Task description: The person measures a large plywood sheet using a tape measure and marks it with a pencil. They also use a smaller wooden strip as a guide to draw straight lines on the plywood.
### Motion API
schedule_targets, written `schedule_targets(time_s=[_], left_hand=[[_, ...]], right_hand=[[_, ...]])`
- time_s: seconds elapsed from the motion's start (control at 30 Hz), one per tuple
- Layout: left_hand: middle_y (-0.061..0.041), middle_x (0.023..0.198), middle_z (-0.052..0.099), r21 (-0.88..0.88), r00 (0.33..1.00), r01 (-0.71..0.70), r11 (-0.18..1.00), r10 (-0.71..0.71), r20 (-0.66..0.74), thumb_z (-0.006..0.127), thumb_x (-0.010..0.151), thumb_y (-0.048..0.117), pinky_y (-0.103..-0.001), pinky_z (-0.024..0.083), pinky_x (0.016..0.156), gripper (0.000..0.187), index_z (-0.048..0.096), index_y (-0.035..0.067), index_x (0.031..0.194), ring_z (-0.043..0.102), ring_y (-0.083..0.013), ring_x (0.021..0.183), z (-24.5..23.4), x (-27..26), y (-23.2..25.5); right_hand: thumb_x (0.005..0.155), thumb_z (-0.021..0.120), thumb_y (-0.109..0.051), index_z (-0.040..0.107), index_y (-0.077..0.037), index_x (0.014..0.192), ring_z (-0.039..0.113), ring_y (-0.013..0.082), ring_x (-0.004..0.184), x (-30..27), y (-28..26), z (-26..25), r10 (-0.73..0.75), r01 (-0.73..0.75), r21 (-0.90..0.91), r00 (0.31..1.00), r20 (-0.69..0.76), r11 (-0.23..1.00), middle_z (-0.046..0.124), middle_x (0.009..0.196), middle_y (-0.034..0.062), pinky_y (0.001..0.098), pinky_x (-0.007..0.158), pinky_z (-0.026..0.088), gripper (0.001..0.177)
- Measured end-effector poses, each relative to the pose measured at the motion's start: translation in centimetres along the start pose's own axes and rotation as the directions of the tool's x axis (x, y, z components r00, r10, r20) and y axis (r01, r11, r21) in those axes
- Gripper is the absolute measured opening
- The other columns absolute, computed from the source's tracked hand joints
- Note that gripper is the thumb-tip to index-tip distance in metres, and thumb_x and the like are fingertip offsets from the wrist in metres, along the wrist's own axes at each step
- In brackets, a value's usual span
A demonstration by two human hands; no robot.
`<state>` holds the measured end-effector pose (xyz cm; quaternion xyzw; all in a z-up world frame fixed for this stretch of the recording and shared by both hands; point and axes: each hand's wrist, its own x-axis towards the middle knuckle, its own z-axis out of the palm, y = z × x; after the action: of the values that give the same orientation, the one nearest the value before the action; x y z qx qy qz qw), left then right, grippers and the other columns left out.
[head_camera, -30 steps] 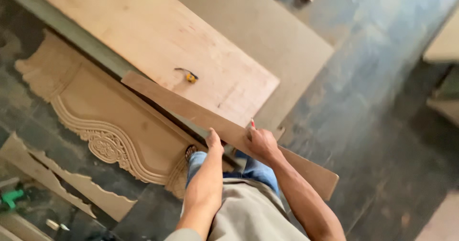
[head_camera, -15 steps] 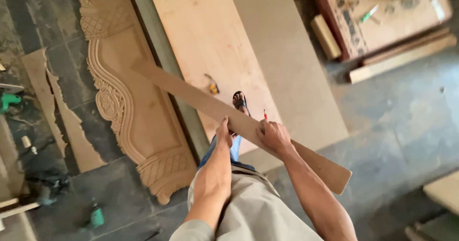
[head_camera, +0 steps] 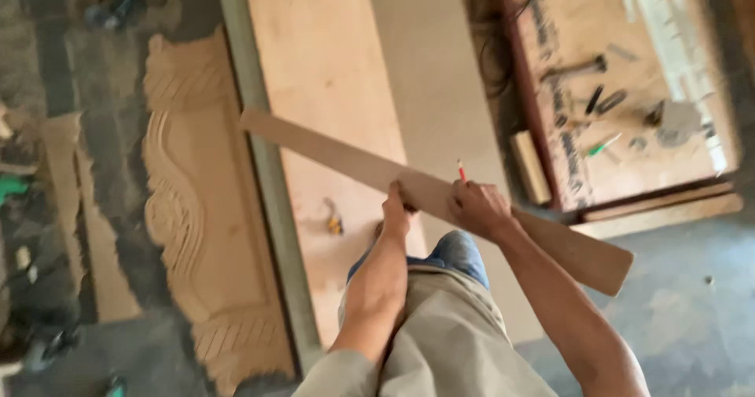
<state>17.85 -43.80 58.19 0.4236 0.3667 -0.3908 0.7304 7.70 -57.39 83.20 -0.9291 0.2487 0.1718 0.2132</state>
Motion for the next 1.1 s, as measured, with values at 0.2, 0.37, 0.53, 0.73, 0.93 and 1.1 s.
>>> schedule_targets(time_s=[0.2,0.37,0.53,0.73,0.93,1.1], left_hand=[[-0.021,0.123,0.062,-0.120,0.997,0.029,0.992,-0.038,-0.073,0.069,0.095,0.041,-0.059,0.058,0.077,0.062,0.053,-0.003,0.135,0.063,-0.0392,0.104,13.8,6.8,3.3],[-0.019,0.107,0.061,-0.190,0.978,-0.123,0.974,0.086,-0.191,0.072,0.093,0.037,-0.054,0.055,0.068,0.052,0.058,-0.003,0.123,0.062,-0.0352,0.089,26.7,13.5,4.2],[-0.016,0.087,0.062,-0.129,0.951,-0.250,0.960,0.219,-0.218,0.070,0.091,0.039,-0.046,0.051,0.057,0.045,0.064,-0.002,0.109,0.060,-0.0295,0.069,37.5,19.2,6.8],[-0.006,0.084,0.071,0.053,0.980,-0.169,0.984,0.174,-0.102,0.062,0.087,0.037,-0.045,0.060,0.061,0.030,0.063,0.012,0.103,0.071,-0.0236,0.071,46.6,26.4,9.1],[-0.014,0.081,0.077,0.946,0.937,-0.109,0.304,-0.288,0.200,0.066,0.096,0.045,-0.039,0.062,0.061,0.048,0.075,0.001,0.079,0.074,-0.0231,0.066,59.4,34.2,19.8],[-0.016,0.083,0.078,0.955,0.816,-0.295,0.014,-0.516,0.260,0.063,0.091,0.062,-0.038,0.061,0.070,0.066,0.079,-0.001,0.079,0.075,-0.0237,0.073,75.6,33.9,23.1]], right_hand=[[0.092,0.057,-0.043,0.064,-0.007,0.103,0.070,0.0417,0.089,13.8,7.9,-6.7,-0.082,0.086,-0.045,0.993,0.080,0.995,0.073,0.095,0.0196,0.0541,0.079,0.055,0.038],[0.094,0.056,-0.038,0.064,-0.003,0.095,0.069,0.0429,0.090,26.8,14.4,-13.1,-0.289,0.289,-0.024,0.957,0.016,0.957,0.072,0.094,0.0234,0.0539,0.082,0.053,0.036],[0.095,0.057,-0.041,0.064,-0.005,0.101,0.068,0.0443,0.090,38.0,19.0,-21.2,-0.313,0.316,-0.029,0.946,0.088,0.948,0.071,0.095,0.0256,0.0542,0.083,0.052,0.037],[0.090,0.062,-0.037,0.075,-0.009,0.107,0.074,0.0382,0.093,54.9,26.9,-23.8,-0.250,0.219,0.191,0.956,0.155,0.957,0.075,0.099,0.0203,0.0473,0.084,0.056,0.035],[0.087,0.070,-0.029,0.080,-0.002,0.092,0.074,0.0350,0.093,76.4,34.1,-27.8,-0.453,0.438,0.236,0.891,0.010,0.867,0.076,0.088,0.0227,0.0442,0.075,0.057,0.029],[0.087,0.071,-0.032,0.082,-0.005,0.094,0.074,0.0367,0.080,89.7,32.7,-33.5,-0.367,0.368,-0.002,0.930,-0.028,0.930,0.075,0.084,0.0213,0.0435,0.076,0.058,0.030]])
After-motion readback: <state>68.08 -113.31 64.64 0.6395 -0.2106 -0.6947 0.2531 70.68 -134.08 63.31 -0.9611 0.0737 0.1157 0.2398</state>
